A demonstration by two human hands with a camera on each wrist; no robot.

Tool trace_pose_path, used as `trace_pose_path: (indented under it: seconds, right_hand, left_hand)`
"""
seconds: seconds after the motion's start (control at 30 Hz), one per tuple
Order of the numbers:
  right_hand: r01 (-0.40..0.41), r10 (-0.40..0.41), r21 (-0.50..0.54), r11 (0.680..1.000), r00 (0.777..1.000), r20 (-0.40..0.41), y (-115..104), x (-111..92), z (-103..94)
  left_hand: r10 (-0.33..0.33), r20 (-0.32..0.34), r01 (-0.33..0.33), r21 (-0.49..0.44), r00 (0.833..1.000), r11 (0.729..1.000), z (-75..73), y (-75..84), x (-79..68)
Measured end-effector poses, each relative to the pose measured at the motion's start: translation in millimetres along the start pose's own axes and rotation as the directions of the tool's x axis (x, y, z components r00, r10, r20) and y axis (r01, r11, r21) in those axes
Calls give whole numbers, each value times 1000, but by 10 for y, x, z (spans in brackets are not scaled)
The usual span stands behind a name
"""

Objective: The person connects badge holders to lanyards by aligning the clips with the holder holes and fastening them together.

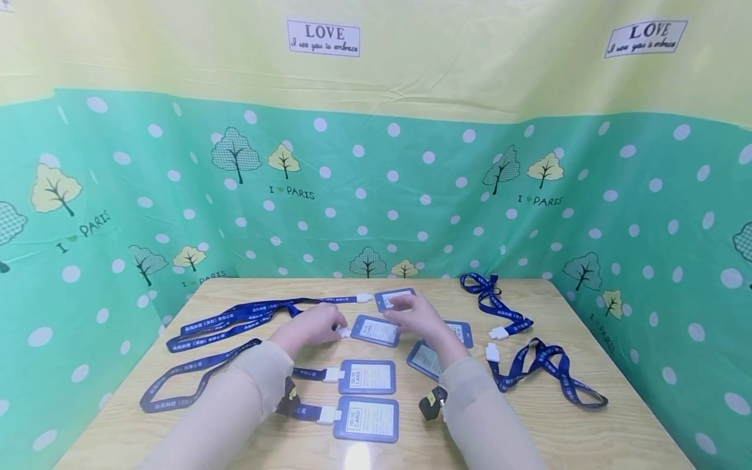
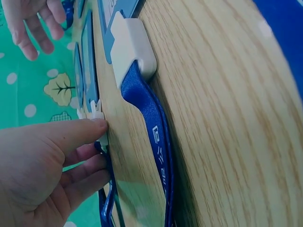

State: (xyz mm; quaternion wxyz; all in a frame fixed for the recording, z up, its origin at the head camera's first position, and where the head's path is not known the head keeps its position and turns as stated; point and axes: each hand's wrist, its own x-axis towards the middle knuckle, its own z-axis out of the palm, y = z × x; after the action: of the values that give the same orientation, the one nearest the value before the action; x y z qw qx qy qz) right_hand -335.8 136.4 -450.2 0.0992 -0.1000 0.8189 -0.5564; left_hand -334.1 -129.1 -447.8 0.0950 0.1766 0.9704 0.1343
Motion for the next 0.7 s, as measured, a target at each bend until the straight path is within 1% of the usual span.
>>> trace_pose_path:
  seconds: [0.17, 0.3, 0.53, 0.7]
  right_hand:
    - [-1, 1, -14, 1000, 1000, 12, 5, 0, 2]
    - [-1, 1, -7, 1000, 1000, 20, 7, 1, 6]
    - [-12, 13, -45, 999, 1000, 28, 14, 4, 33]
    - [-6, 9, -65, 998, 999, 52, 2, -14, 50]
  left_hand:
    - [10, -1, -10, 9, 1000, 1000, -5, -4, -4]
    - [16, -8, -16, 16, 1000, 1000, 2, -7, -5]
    - [6, -13, -6, 13, 1000, 1000, 16, -28, -2]
    - [-1, -13, 1, -5, 1000, 1000, 19, -41, -23]
